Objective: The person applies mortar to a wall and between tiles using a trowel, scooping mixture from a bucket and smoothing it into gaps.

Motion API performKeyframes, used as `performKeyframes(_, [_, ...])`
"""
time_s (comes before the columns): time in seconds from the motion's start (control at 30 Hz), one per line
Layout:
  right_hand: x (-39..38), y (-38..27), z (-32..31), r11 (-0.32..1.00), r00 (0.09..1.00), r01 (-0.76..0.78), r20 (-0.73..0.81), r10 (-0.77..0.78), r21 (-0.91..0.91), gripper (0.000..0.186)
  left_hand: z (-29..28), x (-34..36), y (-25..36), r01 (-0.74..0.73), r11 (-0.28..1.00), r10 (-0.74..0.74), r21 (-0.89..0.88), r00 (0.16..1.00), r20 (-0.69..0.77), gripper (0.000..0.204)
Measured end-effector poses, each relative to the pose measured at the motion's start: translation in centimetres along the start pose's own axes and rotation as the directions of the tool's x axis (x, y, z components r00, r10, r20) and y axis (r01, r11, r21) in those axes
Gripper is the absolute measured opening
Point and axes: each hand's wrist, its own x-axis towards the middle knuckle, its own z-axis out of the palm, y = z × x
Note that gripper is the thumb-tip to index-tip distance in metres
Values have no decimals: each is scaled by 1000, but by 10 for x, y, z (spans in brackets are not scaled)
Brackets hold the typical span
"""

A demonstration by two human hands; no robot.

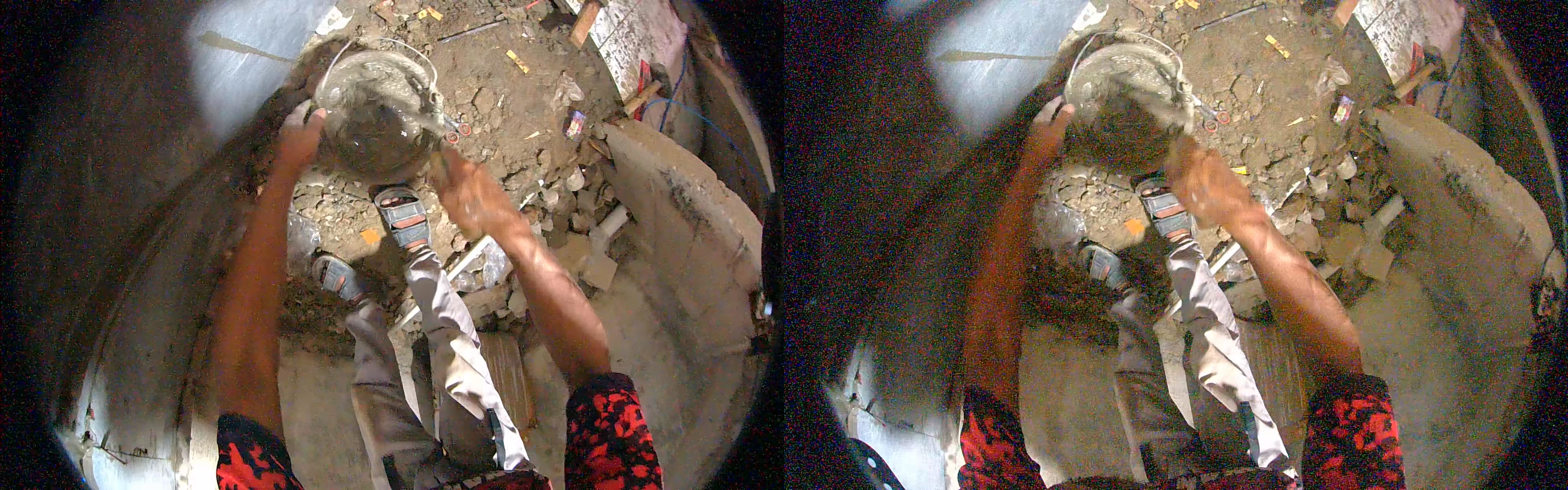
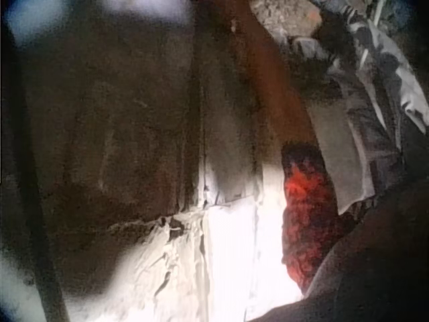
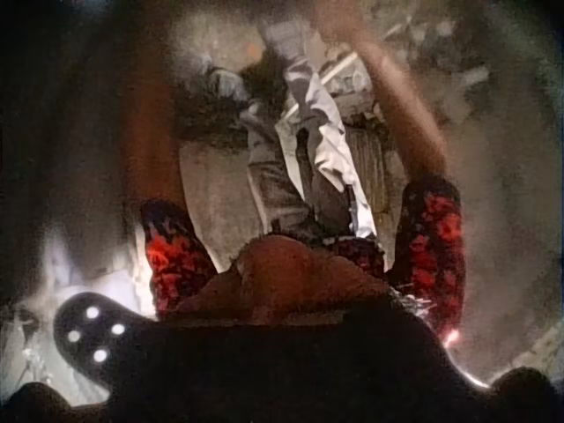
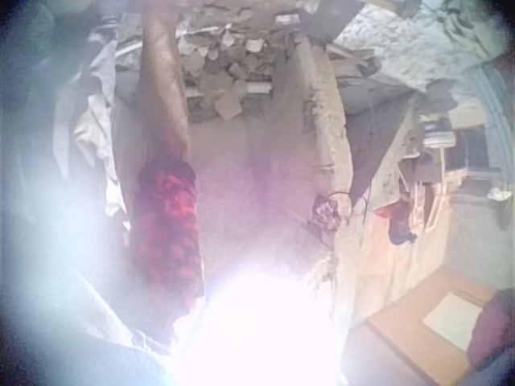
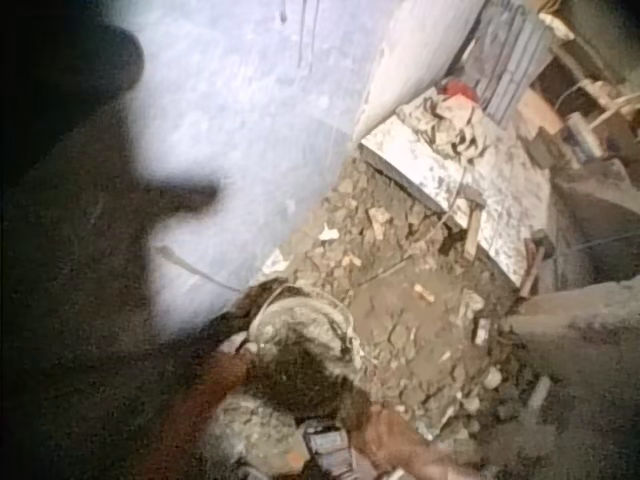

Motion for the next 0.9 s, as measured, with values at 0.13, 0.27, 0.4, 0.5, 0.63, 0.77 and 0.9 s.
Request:
performKeyframes(0.13, [60,32,15,906,953,-298,153,263,300,38,20,-1,-7,34,991,-22,127,995,-93,56])
performKeyframes(0.27, [81,42,101,961,984,-75,-134,114,268,36,27,0,-9,-7,986,32,168,989,-146,53])
performKeyframes(0.4, [79,31,97,965,965,-219,112,236,-144,40,28,-11,3,88,975,-53,206,984,-168,53])
performKeyframes(0.5, [66,-17,67,972,937,-230,261,232,-37,46,15,-31,9,69,981,-41,180,987,-157,52])
performKeyframes(0.63, [49,-13,64,952,932,-260,216,291,-159,48,29,-34,32,105,990,-93,98,988,-120,51])
performKeyframes(0.77, [31,-5,85,935,981,-181,15,195,-304,35,27,-22,3,113,966,-69,234,980,-188,50])
performKeyframes(0.9, [21,1,85,920,969,-132,149,199,-369,41,30,-26,6,57,980,-28,192,988,-150,51])
